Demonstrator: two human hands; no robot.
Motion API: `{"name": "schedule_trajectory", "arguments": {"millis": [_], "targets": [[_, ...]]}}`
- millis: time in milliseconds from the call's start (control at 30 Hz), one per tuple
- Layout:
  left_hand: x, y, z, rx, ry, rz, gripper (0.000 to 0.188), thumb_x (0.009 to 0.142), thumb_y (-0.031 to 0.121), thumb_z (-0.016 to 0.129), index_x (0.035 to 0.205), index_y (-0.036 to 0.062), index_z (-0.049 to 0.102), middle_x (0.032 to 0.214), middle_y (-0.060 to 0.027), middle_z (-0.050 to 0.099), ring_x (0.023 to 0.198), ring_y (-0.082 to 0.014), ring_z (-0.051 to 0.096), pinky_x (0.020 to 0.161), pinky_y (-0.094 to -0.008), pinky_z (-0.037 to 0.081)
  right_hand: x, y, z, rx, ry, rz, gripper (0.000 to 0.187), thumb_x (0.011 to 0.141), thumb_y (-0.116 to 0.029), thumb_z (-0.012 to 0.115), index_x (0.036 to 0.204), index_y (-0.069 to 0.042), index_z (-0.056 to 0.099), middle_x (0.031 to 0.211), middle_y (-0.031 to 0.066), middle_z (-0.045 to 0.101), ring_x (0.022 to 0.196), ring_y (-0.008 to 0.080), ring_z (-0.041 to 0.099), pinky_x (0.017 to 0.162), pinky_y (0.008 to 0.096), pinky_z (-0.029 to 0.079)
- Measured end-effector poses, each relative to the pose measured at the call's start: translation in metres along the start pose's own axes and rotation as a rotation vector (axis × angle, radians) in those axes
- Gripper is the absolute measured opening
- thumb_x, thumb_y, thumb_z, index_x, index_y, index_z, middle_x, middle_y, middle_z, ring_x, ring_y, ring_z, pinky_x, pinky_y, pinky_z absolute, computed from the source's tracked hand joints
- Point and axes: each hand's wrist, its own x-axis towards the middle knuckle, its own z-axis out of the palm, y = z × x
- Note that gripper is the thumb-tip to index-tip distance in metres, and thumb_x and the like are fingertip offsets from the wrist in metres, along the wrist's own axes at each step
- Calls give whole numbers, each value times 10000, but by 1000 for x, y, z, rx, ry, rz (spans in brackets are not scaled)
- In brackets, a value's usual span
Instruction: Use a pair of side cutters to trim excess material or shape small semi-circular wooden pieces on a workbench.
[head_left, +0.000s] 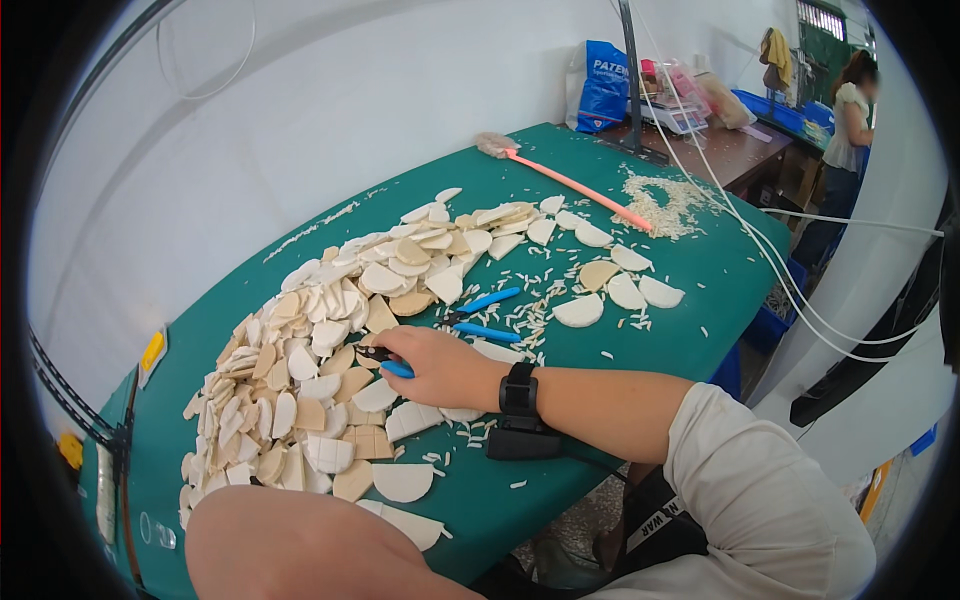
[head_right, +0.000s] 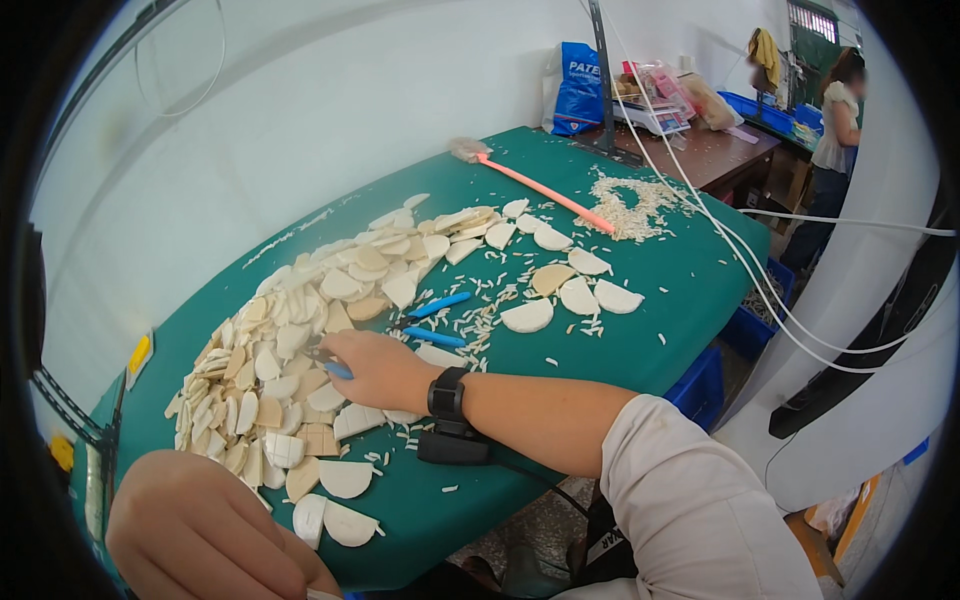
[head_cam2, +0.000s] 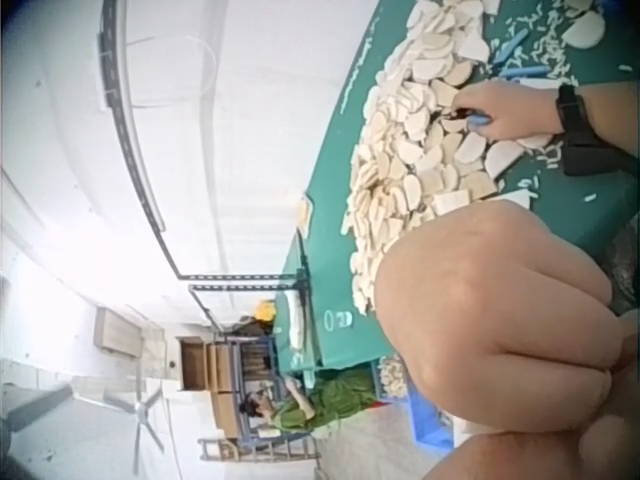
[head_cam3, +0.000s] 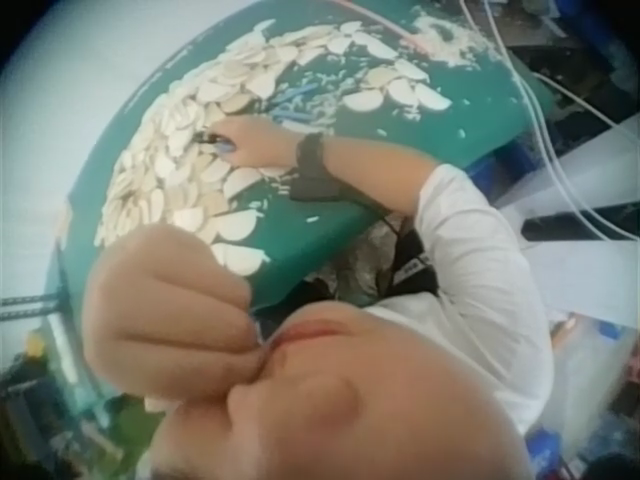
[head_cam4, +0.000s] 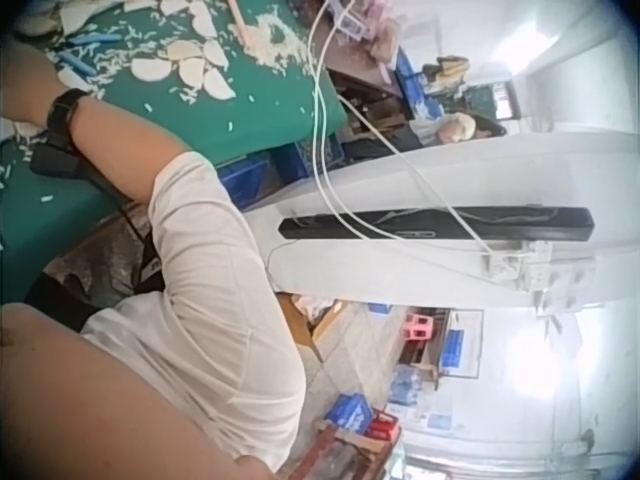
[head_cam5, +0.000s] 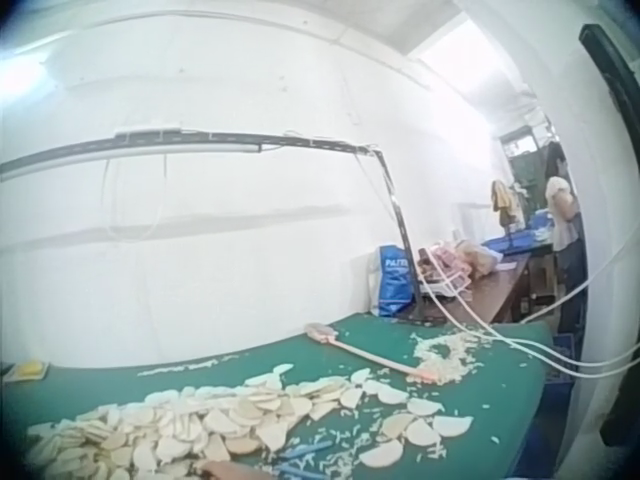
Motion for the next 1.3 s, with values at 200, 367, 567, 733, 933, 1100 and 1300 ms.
{"name": "schedule_trajectory", "arguments": {"millis": [200, 367, 567, 733, 933, 1100, 1300], "targets": [[-3, -2, -2, 28, -21, -6, 229, 931, 82, 611, 775, -79, 653, 682, -138, 607, 457, -179, 521, 376, -283, 362, -1, 1, 0, -5, -9, 10, 316, 894, -184, 630, 1165, -32, 574, 1024, 182, 653, 969, 380, 633, 813, 461, 507], [-3, 3, -5, 74, -55, -18, 230, 931, 86, 608, 772, -75, 650, 675, -126, 594, 454, -174, 508, 375, -282, 349, 0, -6, -3, -15, -21, 28, 305, 909, -195, 617, 1161, -26, 580, 1040, 184, 650, 976, 376, 632, 825, 457, 506], [-4, 4, -8, 120, -49, -10, 219, 925, 76, 604, 771, -74, 647, 666, -116, 579, 450, -171, 497, 373, -285, 339, 0, -6, -4, -13, -23, 27, 318, 912, -201, 614, 1176, -26, 582, 1067, 190, 651, 992, 376, 632, 851, 451, 507], [-7, 1, -7, 111, -10, -1, 235, 938, 85, 593, 773, -72, 648, 676, -117, 581, 459, -176, 505, 376, -289, 348, -1, -6, -7, -42, -63, 47, 343, 925, -192, 621, 1217, -18, 570, 1082, 178, 640, 999, 343, 636, 857, 425, 512], [-7, 2, -7, 204, -48, 58, 183, 894, 41, 584, 761, -72, 640, 666, -102, 556, 464, -176, 503, 377, -294, 350, 1, -11, -8, -54, -93, 66, 362, 937, -190, 630, 1237, -1, 559, 1095, 174, 627, 1002, 334, 632, 866, 407, 512], [-8, 0, -8, 295, -91, 114, 143, 857, 5, 576, 751, -71, 634, 657, -90, 534, 469, -177, 501, 378, -298, 351, 2, -10, -6, -61, -81, 52, 351, 933, -192, 633, 1214, 6, 561, 1100, 182, 627, 1006, 351, 627, 869, 413, 510], [-10, -12, 0, 109, -69, 171, 177, 886, 34, 593, 758, -79, 634, 660, -107, 546, 468, -182, 509, 381, -294, 359, 0, -11, -8, -63, -85, 63, 345, 937, -193, 631, 1210, 5, 562, 1099, 179, 628, 1003, 346, 629, 867, 412, 509]]}}
